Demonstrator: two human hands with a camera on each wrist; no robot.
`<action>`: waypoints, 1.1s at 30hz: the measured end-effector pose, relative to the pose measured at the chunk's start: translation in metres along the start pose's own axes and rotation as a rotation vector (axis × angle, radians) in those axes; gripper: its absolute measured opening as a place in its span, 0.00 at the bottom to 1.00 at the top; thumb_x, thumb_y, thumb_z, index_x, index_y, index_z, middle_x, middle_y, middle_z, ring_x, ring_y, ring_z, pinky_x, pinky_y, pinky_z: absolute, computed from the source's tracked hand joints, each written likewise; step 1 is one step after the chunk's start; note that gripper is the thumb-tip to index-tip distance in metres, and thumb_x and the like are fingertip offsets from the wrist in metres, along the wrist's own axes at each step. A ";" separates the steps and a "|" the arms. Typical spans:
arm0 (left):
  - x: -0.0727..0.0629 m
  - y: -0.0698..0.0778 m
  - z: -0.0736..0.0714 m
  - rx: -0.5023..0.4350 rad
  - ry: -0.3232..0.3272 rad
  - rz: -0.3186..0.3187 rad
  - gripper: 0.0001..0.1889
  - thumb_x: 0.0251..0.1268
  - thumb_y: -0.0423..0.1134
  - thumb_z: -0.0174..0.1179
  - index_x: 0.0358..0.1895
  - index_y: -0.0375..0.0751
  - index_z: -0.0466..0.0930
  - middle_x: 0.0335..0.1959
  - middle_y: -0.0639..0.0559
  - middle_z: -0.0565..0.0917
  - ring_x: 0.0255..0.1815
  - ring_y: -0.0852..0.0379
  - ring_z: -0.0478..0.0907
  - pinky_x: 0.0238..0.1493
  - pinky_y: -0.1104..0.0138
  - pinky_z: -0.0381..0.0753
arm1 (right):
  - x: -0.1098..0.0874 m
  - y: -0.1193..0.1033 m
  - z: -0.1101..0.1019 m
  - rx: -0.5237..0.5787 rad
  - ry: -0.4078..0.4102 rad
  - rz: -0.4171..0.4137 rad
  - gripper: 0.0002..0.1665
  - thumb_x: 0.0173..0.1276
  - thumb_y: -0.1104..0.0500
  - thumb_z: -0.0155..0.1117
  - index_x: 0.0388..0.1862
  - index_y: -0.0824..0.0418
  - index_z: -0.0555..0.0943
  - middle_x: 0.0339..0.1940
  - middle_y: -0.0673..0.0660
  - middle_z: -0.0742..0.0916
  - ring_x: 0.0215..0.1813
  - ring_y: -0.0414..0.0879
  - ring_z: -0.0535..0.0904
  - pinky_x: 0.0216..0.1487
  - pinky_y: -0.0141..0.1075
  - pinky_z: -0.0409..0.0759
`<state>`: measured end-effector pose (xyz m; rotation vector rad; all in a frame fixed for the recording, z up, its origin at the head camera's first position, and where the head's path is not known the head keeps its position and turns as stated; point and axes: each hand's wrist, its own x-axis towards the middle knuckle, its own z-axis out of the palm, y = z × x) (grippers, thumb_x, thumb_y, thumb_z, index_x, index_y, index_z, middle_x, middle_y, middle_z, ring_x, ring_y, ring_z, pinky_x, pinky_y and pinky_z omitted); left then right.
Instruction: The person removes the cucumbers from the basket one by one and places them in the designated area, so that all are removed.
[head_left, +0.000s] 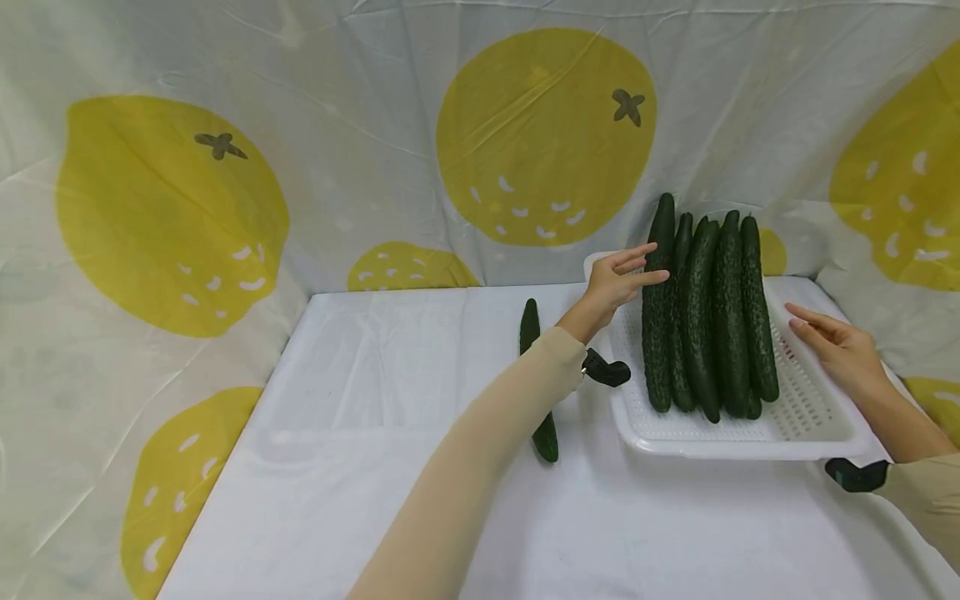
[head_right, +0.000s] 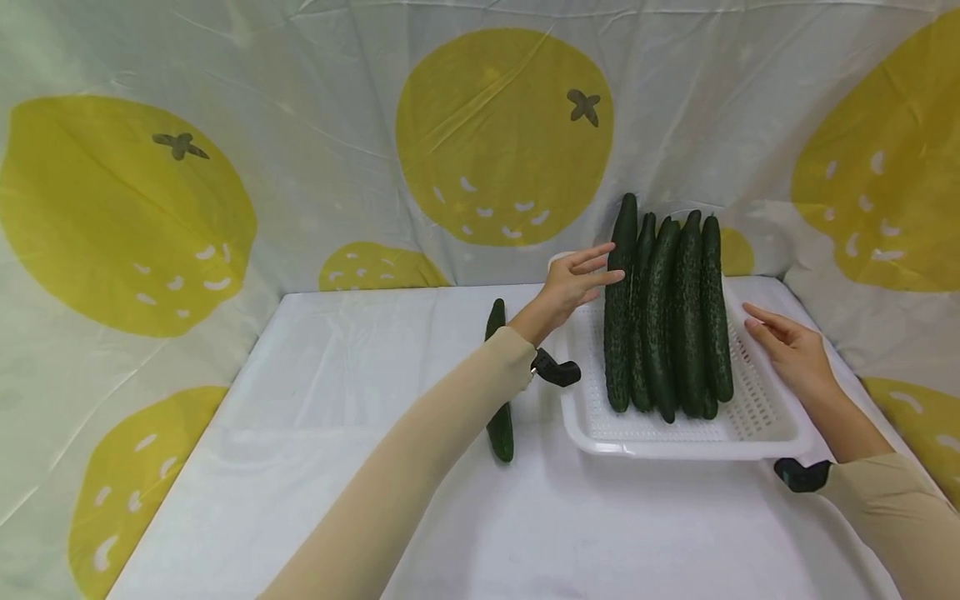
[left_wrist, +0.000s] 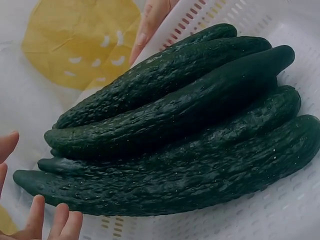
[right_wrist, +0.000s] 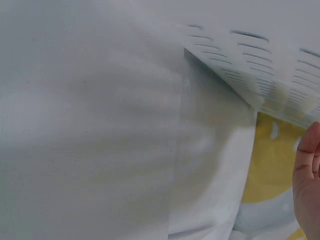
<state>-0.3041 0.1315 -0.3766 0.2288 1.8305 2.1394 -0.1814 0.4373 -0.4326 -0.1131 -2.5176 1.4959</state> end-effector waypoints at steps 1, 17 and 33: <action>0.001 -0.001 0.001 0.003 0.010 -0.005 0.22 0.58 0.34 0.74 0.56 0.57 0.87 0.61 0.53 0.81 0.64 0.54 0.75 0.62 0.50 0.76 | 0.000 0.000 0.000 0.001 0.000 0.000 0.24 0.77 0.51 0.58 0.70 0.39 0.75 0.37 0.15 0.78 0.50 0.18 0.65 0.41 0.12 0.62; 0.008 -0.015 0.019 0.071 0.125 -0.010 0.20 0.58 0.34 0.74 0.53 0.58 0.88 0.60 0.62 0.79 0.64 0.61 0.73 0.60 0.61 0.78 | 0.000 -0.001 0.001 0.019 -0.003 0.020 0.24 0.77 0.52 0.59 0.70 0.41 0.74 0.37 0.16 0.78 0.45 0.18 0.66 0.39 0.14 0.63; 0.016 -0.026 0.026 0.160 0.152 -0.027 0.25 0.60 0.31 0.71 0.57 0.65 0.85 0.65 0.62 0.74 0.66 0.60 0.71 0.63 0.57 0.75 | 0.000 0.002 0.001 0.006 0.018 -0.006 0.24 0.77 0.52 0.59 0.70 0.40 0.75 0.38 0.15 0.78 0.50 0.18 0.66 0.42 0.12 0.61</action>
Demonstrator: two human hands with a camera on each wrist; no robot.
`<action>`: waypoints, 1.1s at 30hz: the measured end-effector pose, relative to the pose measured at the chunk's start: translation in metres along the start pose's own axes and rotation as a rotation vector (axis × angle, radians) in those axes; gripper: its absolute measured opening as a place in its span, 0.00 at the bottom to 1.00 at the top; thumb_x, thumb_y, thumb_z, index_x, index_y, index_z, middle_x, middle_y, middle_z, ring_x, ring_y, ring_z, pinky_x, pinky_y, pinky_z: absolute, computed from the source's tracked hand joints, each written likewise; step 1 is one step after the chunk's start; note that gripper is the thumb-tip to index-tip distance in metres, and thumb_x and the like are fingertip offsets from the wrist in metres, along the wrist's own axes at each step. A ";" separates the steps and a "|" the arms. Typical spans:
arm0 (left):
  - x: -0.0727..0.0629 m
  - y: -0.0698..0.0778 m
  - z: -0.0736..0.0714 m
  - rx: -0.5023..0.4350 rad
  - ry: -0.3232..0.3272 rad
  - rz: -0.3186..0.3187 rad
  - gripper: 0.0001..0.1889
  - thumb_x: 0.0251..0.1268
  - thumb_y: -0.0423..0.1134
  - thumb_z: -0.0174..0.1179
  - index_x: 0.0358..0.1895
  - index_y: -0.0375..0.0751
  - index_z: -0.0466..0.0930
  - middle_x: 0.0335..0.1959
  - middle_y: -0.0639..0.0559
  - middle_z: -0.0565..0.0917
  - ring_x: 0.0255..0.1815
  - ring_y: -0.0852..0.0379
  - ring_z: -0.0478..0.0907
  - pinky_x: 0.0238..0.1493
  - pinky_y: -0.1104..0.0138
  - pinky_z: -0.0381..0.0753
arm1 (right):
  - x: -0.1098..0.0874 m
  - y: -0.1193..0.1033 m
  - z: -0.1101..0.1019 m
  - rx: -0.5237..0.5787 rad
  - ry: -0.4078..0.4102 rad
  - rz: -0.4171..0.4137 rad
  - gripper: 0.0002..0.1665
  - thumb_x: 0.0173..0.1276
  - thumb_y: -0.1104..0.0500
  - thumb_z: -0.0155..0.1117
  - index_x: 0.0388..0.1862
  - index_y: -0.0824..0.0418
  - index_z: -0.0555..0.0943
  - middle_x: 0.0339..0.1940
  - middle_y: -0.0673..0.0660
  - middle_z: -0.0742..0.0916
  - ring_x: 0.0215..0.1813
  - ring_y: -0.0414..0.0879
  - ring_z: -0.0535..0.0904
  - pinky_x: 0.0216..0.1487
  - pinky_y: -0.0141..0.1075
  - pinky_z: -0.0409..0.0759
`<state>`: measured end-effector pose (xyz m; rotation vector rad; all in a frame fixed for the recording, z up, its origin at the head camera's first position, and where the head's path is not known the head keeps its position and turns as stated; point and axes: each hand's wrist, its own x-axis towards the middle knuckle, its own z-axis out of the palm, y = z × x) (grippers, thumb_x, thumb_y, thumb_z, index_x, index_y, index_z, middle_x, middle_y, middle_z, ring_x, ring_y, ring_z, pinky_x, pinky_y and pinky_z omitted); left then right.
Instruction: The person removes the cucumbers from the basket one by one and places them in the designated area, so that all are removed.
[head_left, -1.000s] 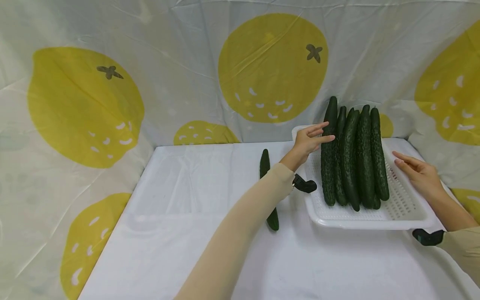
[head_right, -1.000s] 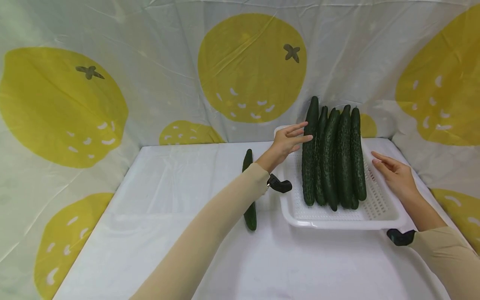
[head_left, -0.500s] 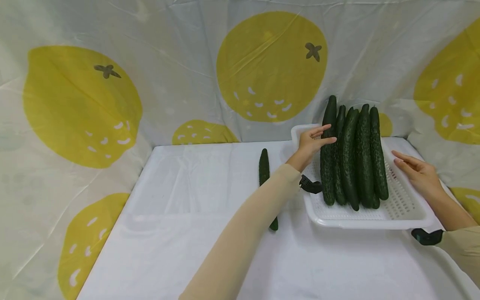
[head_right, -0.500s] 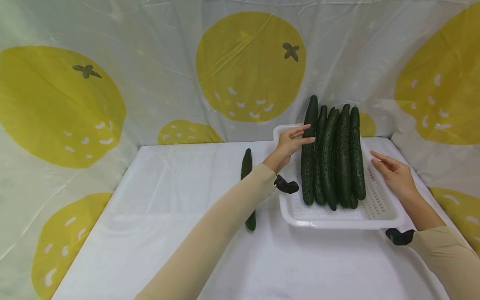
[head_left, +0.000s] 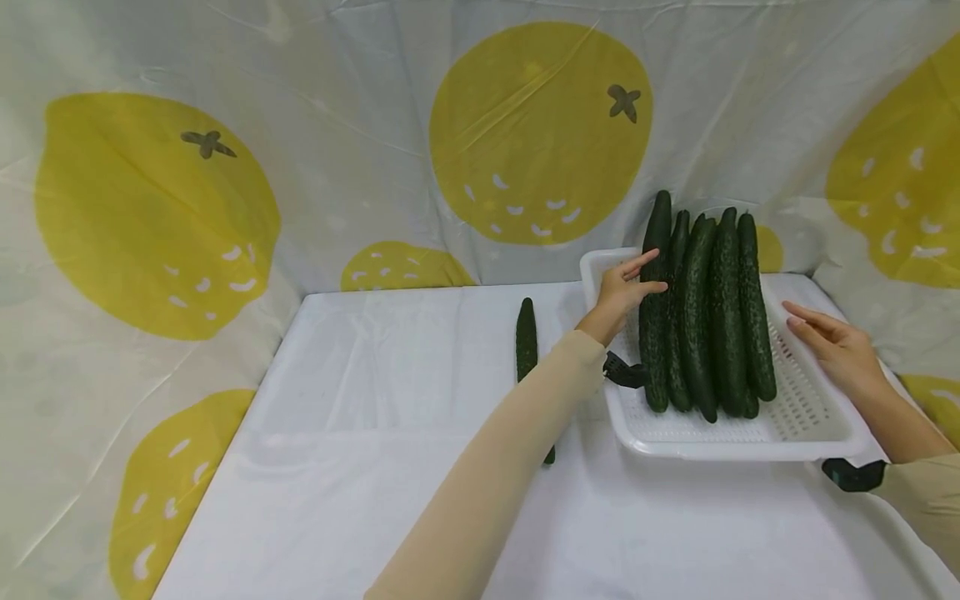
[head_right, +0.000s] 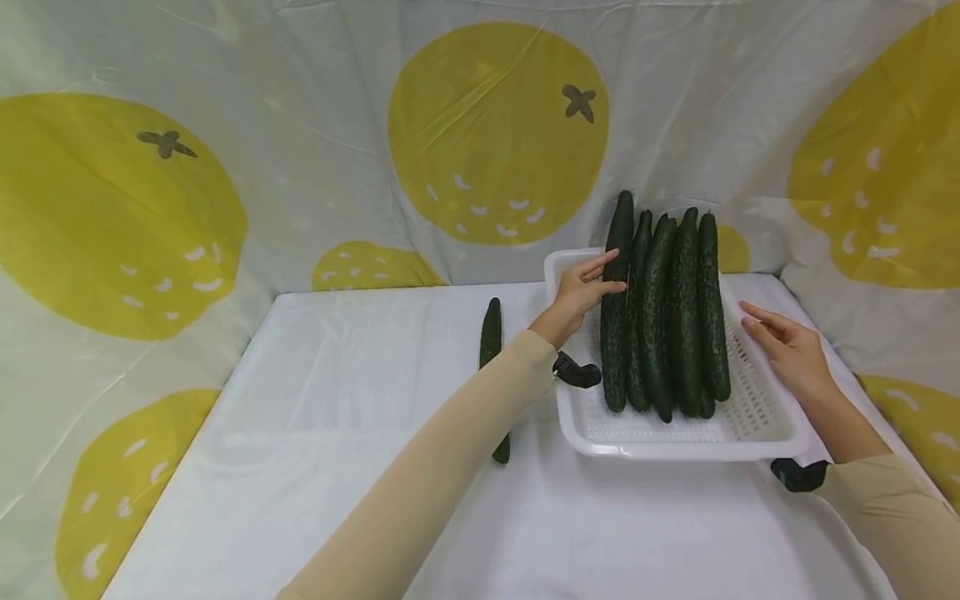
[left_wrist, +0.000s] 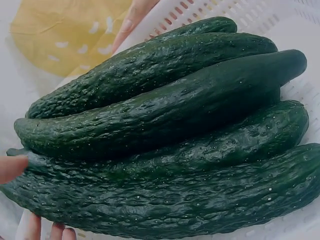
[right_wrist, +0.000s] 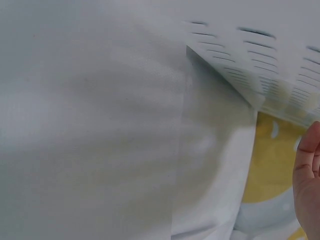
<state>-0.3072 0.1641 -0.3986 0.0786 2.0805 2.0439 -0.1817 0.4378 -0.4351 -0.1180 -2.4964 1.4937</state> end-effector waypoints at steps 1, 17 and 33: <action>0.000 0.000 0.000 0.009 -0.008 0.003 0.26 0.60 0.30 0.71 0.57 0.65 0.85 0.66 0.61 0.74 0.67 0.60 0.70 0.61 0.59 0.77 | 0.000 0.000 0.000 0.003 0.001 0.001 0.24 0.77 0.52 0.59 0.70 0.40 0.75 0.38 0.15 0.78 0.50 0.17 0.66 0.41 0.12 0.61; 0.005 -0.004 0.004 0.095 -0.064 -0.123 0.29 0.60 0.26 0.69 0.57 0.67 0.85 0.69 0.48 0.73 0.21 0.66 0.69 0.15 0.67 0.53 | -0.002 0.000 0.001 0.014 -0.008 0.004 0.24 0.78 0.52 0.58 0.70 0.39 0.74 0.40 0.14 0.77 0.57 0.20 0.65 0.46 0.10 0.60; -0.002 -0.004 0.005 0.387 -0.040 0.044 0.31 0.55 0.30 0.74 0.60 0.66 0.83 0.70 0.56 0.72 0.60 0.60 0.73 0.23 0.72 0.70 | -0.001 0.000 0.000 -0.008 -0.009 0.017 0.24 0.78 0.51 0.58 0.70 0.36 0.74 0.38 0.14 0.77 0.58 0.21 0.64 0.42 0.11 0.59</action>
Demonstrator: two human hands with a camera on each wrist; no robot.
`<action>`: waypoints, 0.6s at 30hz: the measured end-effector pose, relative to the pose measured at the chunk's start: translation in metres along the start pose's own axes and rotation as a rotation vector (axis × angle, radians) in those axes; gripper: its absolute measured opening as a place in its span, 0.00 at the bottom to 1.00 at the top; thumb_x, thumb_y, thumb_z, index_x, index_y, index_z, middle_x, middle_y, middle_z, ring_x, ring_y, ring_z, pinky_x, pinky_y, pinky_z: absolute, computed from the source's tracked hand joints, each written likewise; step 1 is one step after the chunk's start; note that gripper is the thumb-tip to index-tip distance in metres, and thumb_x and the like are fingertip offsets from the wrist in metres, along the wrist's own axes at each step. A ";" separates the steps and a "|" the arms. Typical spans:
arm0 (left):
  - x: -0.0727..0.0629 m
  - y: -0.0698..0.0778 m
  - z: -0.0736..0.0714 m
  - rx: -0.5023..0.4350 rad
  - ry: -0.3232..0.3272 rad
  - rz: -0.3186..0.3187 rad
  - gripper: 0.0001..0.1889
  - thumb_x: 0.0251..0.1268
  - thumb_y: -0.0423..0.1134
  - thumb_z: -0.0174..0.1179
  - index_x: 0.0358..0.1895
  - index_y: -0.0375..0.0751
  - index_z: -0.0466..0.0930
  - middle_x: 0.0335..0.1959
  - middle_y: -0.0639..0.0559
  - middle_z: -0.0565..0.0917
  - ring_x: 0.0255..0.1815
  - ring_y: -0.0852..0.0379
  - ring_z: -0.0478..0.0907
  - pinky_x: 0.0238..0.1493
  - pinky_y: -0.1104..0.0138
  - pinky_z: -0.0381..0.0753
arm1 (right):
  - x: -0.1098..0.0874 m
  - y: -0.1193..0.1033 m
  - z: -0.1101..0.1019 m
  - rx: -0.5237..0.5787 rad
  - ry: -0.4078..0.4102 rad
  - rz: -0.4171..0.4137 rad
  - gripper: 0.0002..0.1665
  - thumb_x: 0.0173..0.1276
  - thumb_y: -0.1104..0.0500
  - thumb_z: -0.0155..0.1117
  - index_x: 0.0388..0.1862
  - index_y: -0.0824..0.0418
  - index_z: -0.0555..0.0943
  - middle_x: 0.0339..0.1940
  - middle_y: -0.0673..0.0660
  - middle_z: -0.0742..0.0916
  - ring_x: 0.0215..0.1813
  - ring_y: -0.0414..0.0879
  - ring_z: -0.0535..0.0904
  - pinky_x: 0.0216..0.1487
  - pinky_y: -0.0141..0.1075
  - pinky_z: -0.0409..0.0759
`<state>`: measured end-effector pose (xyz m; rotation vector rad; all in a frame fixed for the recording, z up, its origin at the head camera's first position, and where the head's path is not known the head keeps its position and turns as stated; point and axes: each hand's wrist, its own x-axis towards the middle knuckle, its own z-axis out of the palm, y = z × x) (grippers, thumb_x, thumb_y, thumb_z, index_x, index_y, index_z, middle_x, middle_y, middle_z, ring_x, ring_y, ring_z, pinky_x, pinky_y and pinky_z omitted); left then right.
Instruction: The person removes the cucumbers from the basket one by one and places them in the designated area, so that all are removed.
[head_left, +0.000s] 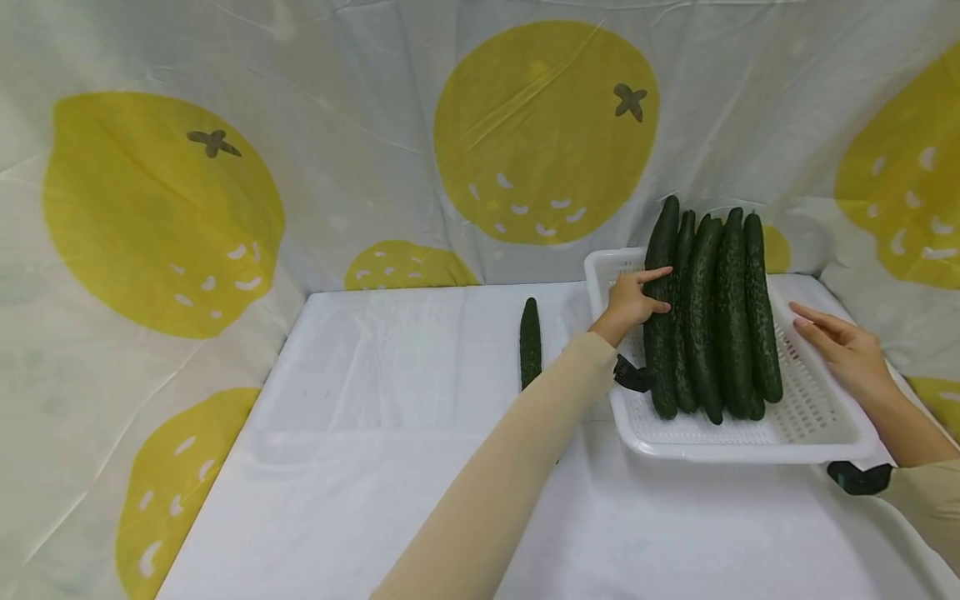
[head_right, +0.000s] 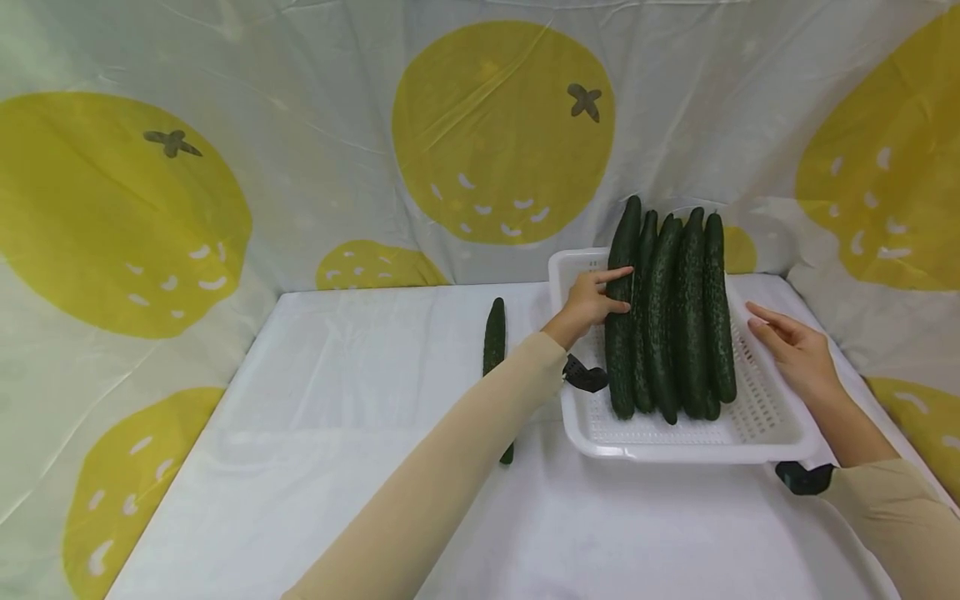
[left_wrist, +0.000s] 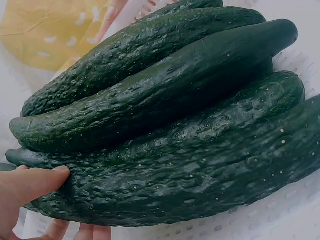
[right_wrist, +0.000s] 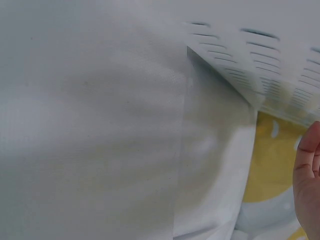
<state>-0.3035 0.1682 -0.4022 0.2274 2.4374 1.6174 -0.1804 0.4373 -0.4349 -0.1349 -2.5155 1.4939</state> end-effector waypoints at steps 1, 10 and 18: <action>0.000 0.000 0.000 -0.009 -0.001 -0.001 0.31 0.55 0.30 0.74 0.60 0.66 0.83 0.70 0.56 0.72 0.60 0.61 0.73 0.22 0.71 0.70 | 0.000 0.000 0.000 0.005 0.002 0.001 0.24 0.78 0.51 0.58 0.70 0.36 0.74 0.38 0.14 0.77 0.57 0.21 0.64 0.42 0.11 0.59; -0.002 -0.001 -0.003 -0.191 -0.035 -0.043 0.29 0.60 0.30 0.71 0.60 0.67 0.83 0.67 0.48 0.76 0.22 0.65 0.72 0.15 0.69 0.64 | 0.001 0.002 0.002 0.020 0.012 -0.015 0.23 0.77 0.53 0.59 0.69 0.38 0.76 0.37 0.16 0.79 0.53 0.19 0.66 0.43 0.11 0.60; -0.004 0.012 -0.008 -0.266 -0.008 -0.093 0.28 0.59 0.30 0.72 0.57 0.68 0.85 0.65 0.50 0.77 0.16 0.67 0.62 0.18 0.69 0.67 | 0.001 0.000 0.000 -0.023 0.009 -0.009 0.24 0.78 0.51 0.58 0.70 0.37 0.74 0.36 0.15 0.78 0.56 0.20 0.64 0.44 0.09 0.59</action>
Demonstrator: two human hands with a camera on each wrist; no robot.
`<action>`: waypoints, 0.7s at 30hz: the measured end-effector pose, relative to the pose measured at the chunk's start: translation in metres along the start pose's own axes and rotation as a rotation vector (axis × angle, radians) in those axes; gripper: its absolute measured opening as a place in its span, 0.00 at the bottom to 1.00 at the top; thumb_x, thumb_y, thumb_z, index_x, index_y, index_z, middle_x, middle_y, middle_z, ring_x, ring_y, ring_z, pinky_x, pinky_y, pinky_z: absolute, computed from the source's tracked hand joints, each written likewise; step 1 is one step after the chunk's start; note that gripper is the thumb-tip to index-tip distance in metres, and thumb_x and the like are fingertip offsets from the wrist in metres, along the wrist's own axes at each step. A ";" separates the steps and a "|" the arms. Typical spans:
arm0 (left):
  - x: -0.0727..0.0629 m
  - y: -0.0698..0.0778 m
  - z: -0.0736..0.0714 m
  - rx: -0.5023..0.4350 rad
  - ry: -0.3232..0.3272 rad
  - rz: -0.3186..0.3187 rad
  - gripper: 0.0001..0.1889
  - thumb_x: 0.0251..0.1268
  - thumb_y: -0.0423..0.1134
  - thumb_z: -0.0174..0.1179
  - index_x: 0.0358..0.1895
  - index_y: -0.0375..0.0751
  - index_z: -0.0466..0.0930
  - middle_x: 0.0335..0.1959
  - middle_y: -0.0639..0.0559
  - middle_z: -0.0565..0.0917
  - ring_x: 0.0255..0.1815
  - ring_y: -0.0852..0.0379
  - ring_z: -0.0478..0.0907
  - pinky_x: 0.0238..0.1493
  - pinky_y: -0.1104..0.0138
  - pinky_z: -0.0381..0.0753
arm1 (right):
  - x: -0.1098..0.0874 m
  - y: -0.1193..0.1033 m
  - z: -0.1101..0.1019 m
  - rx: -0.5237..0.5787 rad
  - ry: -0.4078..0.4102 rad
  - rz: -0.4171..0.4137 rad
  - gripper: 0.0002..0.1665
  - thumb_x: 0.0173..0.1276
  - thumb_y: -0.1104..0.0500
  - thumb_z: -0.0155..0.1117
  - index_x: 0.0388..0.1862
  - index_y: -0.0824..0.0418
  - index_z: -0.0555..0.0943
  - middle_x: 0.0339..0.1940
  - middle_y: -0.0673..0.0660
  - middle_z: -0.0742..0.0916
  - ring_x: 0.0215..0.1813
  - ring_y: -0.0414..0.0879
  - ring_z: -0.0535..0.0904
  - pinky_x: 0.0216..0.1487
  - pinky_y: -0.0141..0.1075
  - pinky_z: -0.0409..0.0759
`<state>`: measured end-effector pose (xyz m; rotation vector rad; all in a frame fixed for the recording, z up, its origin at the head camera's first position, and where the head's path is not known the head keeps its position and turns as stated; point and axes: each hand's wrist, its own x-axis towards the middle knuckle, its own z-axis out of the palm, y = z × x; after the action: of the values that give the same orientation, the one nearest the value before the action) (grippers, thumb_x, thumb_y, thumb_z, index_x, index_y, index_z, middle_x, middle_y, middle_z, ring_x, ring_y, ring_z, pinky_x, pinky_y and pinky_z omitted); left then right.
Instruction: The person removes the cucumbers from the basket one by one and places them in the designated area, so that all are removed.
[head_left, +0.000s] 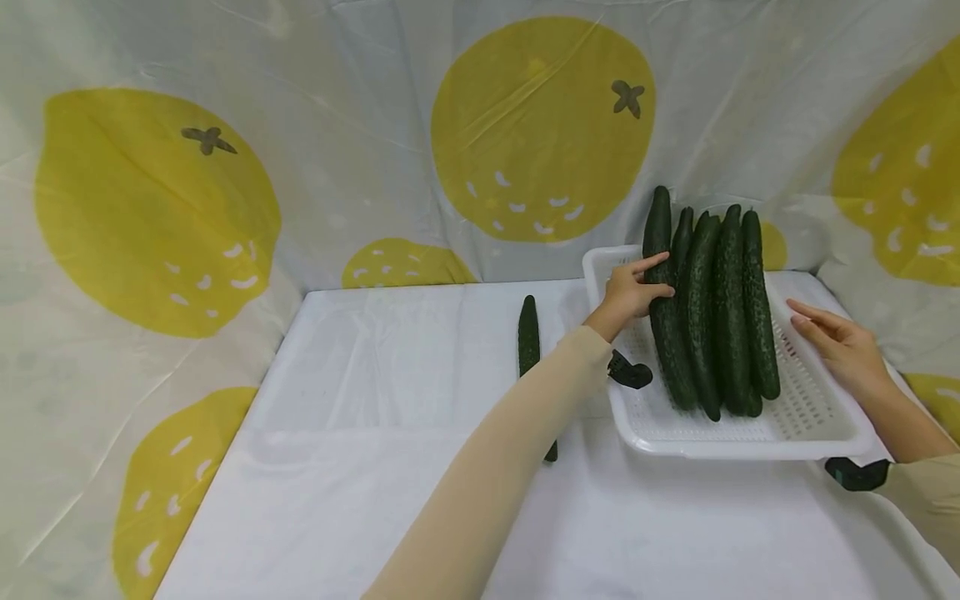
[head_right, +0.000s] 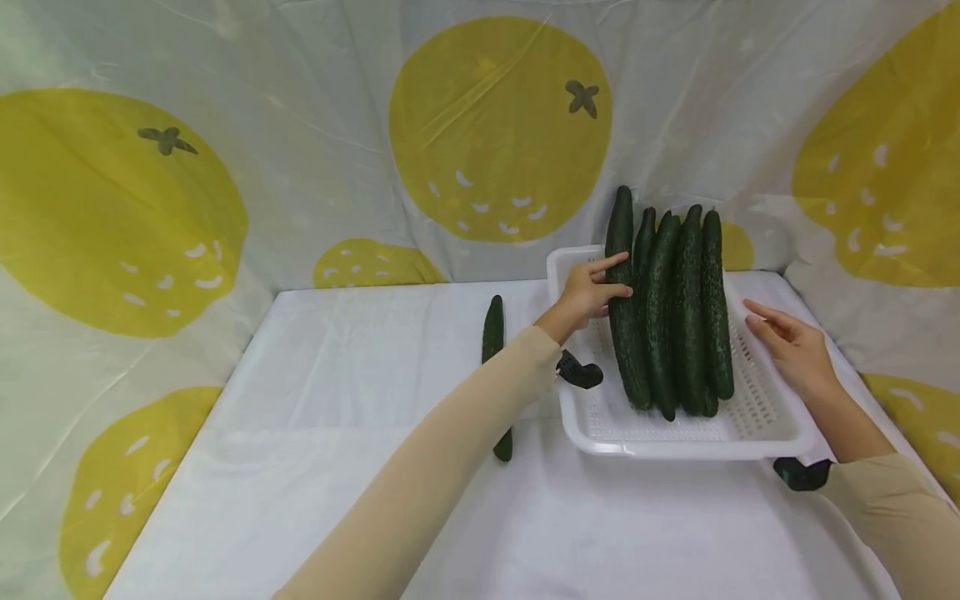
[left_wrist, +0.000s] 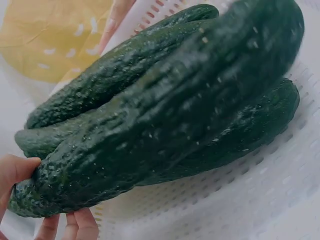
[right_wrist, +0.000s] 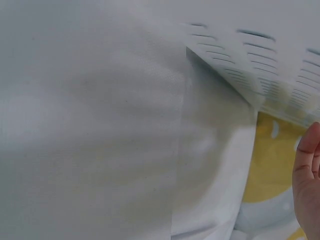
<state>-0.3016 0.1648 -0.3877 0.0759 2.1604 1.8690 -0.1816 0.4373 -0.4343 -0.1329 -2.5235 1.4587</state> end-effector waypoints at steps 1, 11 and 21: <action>-0.001 0.002 -0.001 -0.009 -0.003 0.002 0.28 0.59 0.30 0.72 0.58 0.68 0.84 0.66 0.50 0.77 0.17 0.66 0.62 0.18 0.69 0.66 | 0.000 0.000 0.000 0.000 0.001 0.000 0.24 0.77 0.51 0.58 0.70 0.37 0.74 0.36 0.15 0.78 0.56 0.20 0.64 0.44 0.09 0.59; -0.013 0.022 -0.008 -0.143 -0.023 -0.015 0.27 0.58 0.29 0.72 0.55 0.69 0.86 0.66 0.49 0.76 0.40 0.59 0.83 0.27 0.63 0.79 | 0.000 -0.001 -0.001 0.023 0.004 -0.004 0.24 0.78 0.52 0.58 0.71 0.39 0.74 0.36 0.15 0.79 0.59 0.21 0.64 0.46 0.09 0.58; -0.029 0.039 -0.022 -0.274 -0.066 -0.018 0.27 0.59 0.30 0.72 0.54 0.69 0.86 0.54 0.48 0.83 0.24 0.57 0.74 0.32 0.59 0.84 | -0.001 -0.002 0.000 0.032 -0.001 -0.014 0.24 0.78 0.52 0.58 0.70 0.41 0.75 0.36 0.16 0.79 0.57 0.20 0.65 0.46 0.09 0.59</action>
<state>-0.2852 0.1431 -0.3417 0.0604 1.8373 2.1010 -0.1805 0.4358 -0.4326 -0.1088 -2.4954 1.4934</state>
